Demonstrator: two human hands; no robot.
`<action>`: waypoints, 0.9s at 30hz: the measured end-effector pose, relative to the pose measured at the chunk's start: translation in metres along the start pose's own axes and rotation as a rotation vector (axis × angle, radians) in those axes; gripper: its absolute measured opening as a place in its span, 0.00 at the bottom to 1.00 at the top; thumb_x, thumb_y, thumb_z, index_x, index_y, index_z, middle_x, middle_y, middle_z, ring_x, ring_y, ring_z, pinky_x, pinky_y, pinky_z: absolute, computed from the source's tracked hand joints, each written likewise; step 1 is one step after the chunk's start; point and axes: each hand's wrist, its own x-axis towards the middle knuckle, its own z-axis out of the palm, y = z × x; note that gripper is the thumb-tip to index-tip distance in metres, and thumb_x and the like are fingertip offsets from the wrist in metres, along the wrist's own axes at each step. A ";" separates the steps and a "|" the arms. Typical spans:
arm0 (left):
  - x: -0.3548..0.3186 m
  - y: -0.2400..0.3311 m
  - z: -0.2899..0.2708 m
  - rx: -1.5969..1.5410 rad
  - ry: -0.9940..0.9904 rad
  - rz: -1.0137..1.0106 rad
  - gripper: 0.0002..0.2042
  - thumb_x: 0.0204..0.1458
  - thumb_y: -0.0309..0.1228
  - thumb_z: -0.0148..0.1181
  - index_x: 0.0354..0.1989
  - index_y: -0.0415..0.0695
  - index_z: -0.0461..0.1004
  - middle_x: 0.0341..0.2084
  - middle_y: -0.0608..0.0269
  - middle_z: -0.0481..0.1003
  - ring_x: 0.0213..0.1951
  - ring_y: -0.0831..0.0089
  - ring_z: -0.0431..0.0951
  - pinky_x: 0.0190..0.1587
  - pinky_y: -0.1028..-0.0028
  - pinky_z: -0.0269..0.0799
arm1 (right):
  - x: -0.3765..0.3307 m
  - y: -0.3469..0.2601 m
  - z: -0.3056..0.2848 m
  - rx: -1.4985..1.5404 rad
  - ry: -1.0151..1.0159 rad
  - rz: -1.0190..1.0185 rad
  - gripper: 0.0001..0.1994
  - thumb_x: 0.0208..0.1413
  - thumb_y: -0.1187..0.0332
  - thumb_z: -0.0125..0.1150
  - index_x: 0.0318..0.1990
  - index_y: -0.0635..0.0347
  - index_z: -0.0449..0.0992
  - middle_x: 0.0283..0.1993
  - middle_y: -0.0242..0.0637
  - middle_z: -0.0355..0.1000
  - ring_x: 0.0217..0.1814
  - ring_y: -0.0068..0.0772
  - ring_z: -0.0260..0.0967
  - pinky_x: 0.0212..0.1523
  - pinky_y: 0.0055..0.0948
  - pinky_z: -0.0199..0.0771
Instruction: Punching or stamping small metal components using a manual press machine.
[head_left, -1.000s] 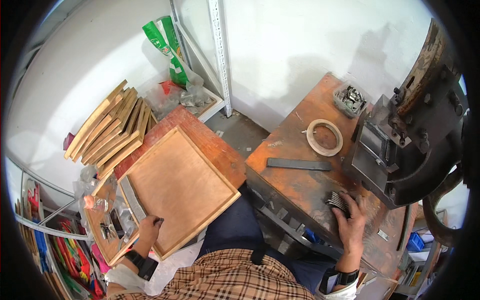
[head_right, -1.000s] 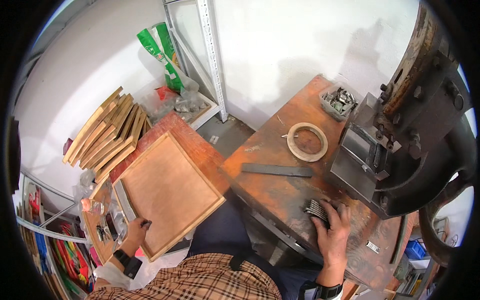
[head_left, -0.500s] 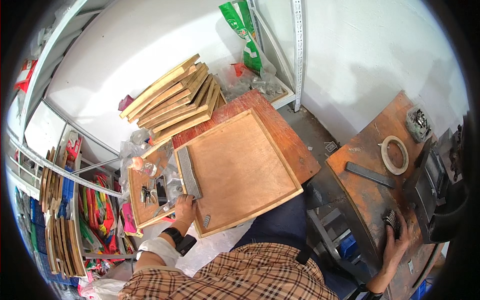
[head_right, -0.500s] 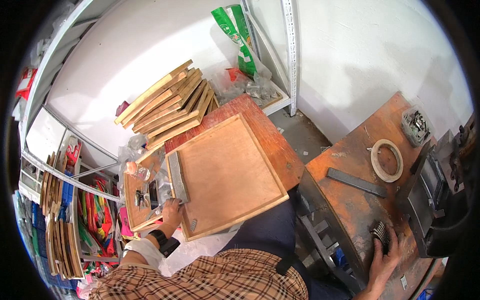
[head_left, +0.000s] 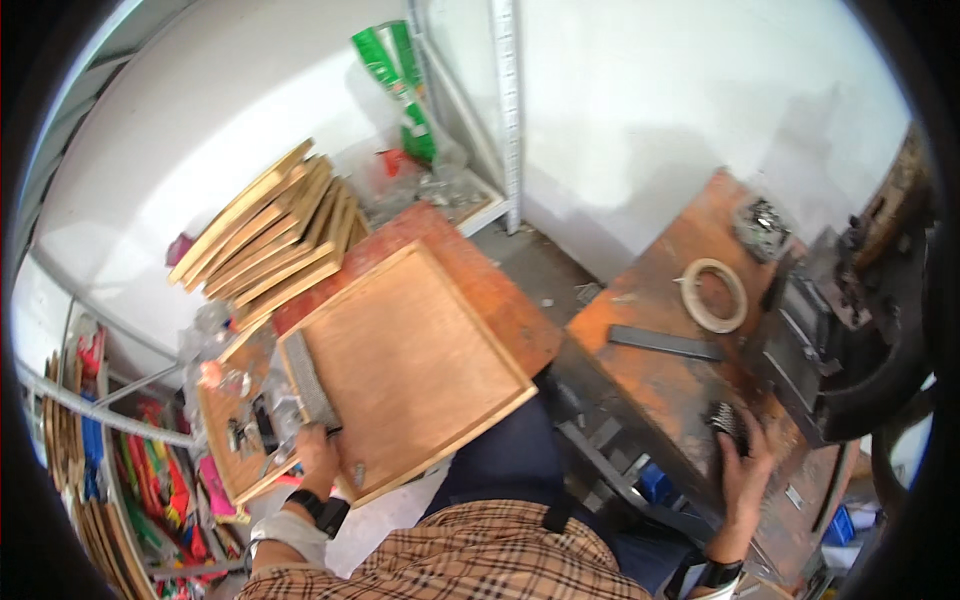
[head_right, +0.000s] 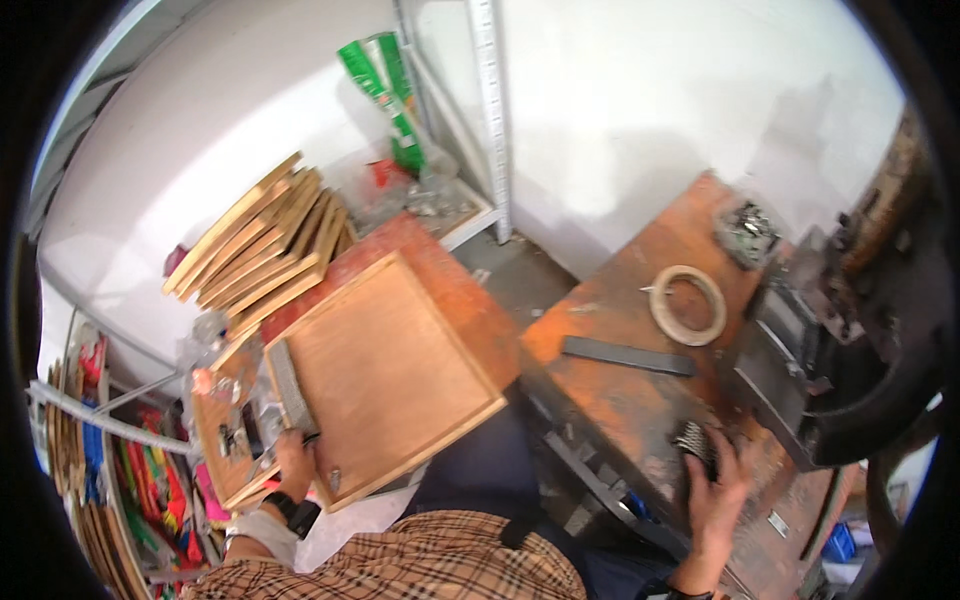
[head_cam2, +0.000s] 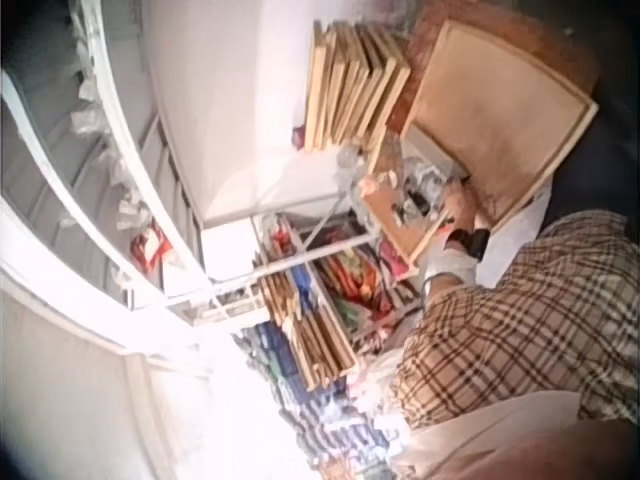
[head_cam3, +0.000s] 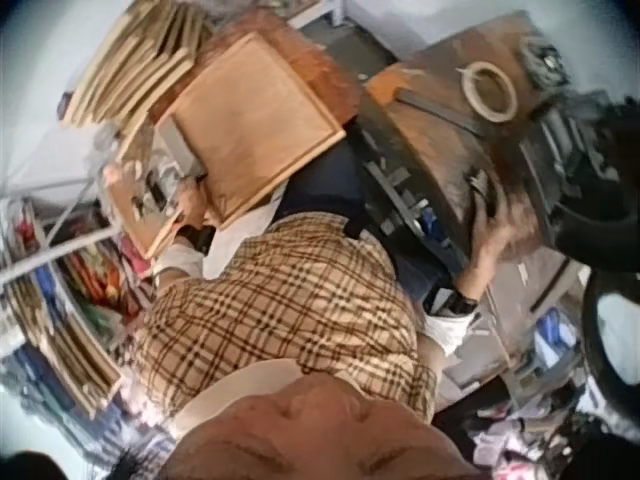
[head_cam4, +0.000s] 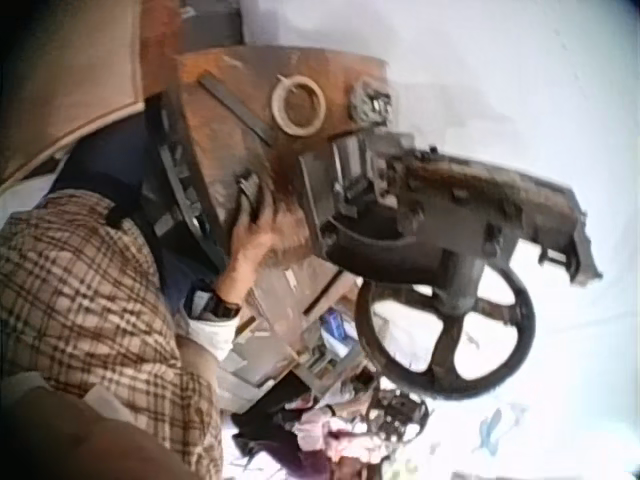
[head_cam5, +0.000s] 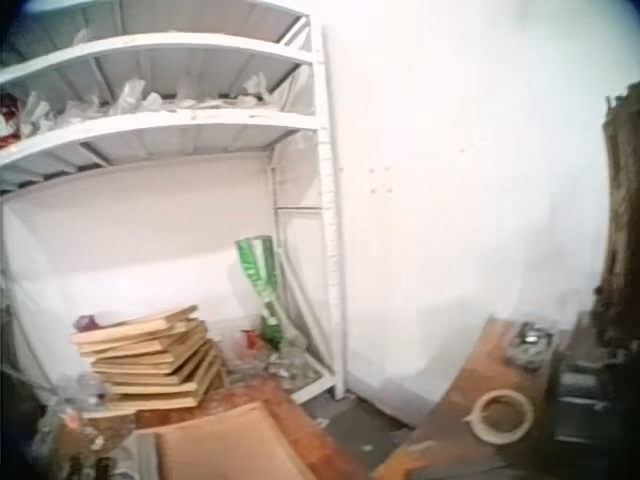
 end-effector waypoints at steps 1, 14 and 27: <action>-0.003 -0.005 -0.007 -0.012 0.081 0.027 0.13 0.38 0.28 0.65 0.34 0.42 0.73 0.34 0.51 0.73 0.40 0.51 0.71 0.45 0.56 0.67 | 0.002 -0.008 0.001 -0.030 -0.037 -0.044 0.22 0.42 0.79 0.67 0.49 0.62 0.75 0.49 0.47 0.70 0.54 0.50 0.66 0.56 0.39 0.65; 0.009 0.011 -0.004 0.015 0.102 0.174 0.12 0.39 0.28 0.64 0.35 0.44 0.74 0.33 0.54 0.74 0.41 0.54 0.73 0.46 0.57 0.65 | -0.001 0.000 -0.005 -0.004 0.037 -0.015 0.19 0.47 0.78 0.63 0.50 0.64 0.74 0.48 0.48 0.69 0.52 0.50 0.66 0.54 0.38 0.64; 0.013 0.021 -0.016 0.031 -0.098 -0.030 0.10 0.36 0.31 0.67 0.29 0.44 0.78 0.36 0.56 0.74 0.46 0.55 0.70 0.51 0.54 0.60 | -0.003 0.000 -0.005 -0.026 0.029 -0.001 0.19 0.46 0.79 0.63 0.49 0.65 0.74 0.46 0.48 0.69 0.51 0.50 0.67 0.54 0.38 0.64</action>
